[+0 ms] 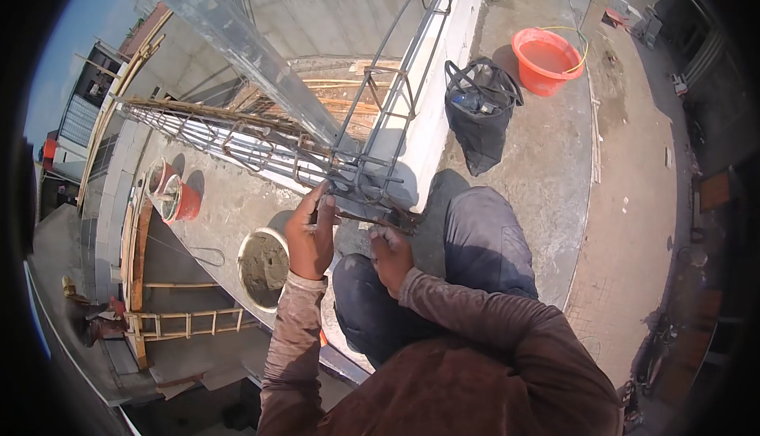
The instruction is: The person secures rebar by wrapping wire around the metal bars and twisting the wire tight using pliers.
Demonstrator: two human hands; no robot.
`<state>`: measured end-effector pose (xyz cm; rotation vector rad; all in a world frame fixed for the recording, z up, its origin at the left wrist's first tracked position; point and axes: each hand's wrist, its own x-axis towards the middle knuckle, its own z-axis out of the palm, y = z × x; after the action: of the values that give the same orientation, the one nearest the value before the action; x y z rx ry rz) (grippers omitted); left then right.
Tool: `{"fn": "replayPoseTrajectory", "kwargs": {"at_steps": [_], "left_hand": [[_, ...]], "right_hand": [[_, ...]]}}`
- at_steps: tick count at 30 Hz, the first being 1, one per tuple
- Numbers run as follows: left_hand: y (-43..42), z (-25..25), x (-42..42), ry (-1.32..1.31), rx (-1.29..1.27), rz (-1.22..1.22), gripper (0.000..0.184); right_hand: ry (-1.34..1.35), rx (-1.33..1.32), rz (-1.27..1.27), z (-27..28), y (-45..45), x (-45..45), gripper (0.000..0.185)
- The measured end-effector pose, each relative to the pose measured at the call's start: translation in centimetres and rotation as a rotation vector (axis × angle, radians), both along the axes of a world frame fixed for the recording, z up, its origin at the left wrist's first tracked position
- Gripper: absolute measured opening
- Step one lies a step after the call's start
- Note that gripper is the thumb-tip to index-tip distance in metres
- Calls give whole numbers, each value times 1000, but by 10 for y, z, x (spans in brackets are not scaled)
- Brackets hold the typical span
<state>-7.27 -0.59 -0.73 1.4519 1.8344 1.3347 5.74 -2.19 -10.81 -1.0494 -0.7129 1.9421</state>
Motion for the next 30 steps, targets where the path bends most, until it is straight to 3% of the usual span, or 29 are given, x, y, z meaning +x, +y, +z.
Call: {"fn": "replayPoseTrajectory", "kwargs": {"at_steps": [10,13,16,19,21,28,30], "left_hand": [[8,12,2,259,82,-117,26],[8,11,0,171,62,-147,26],[-3,28,6,303,-59,-85,27],[-15,28,10,275,40,29,24],[-19,17,6,326,273,10,20],[-21,18,23,256,121,47,18],[-16,24,25,390,115,46,21]], "right_hand": [[57,-122,-62,28,4,-7,23],[136,-185,-62,38,5,-8,23],[159,-170,-28,46,5,-7,23],[72,-115,-16,37,1,-2,20],[30,-64,-58,32,-4,1,18],[-51,104,-20,6,-9,13,14],[-141,148,31,10,-7,18,14]]}}
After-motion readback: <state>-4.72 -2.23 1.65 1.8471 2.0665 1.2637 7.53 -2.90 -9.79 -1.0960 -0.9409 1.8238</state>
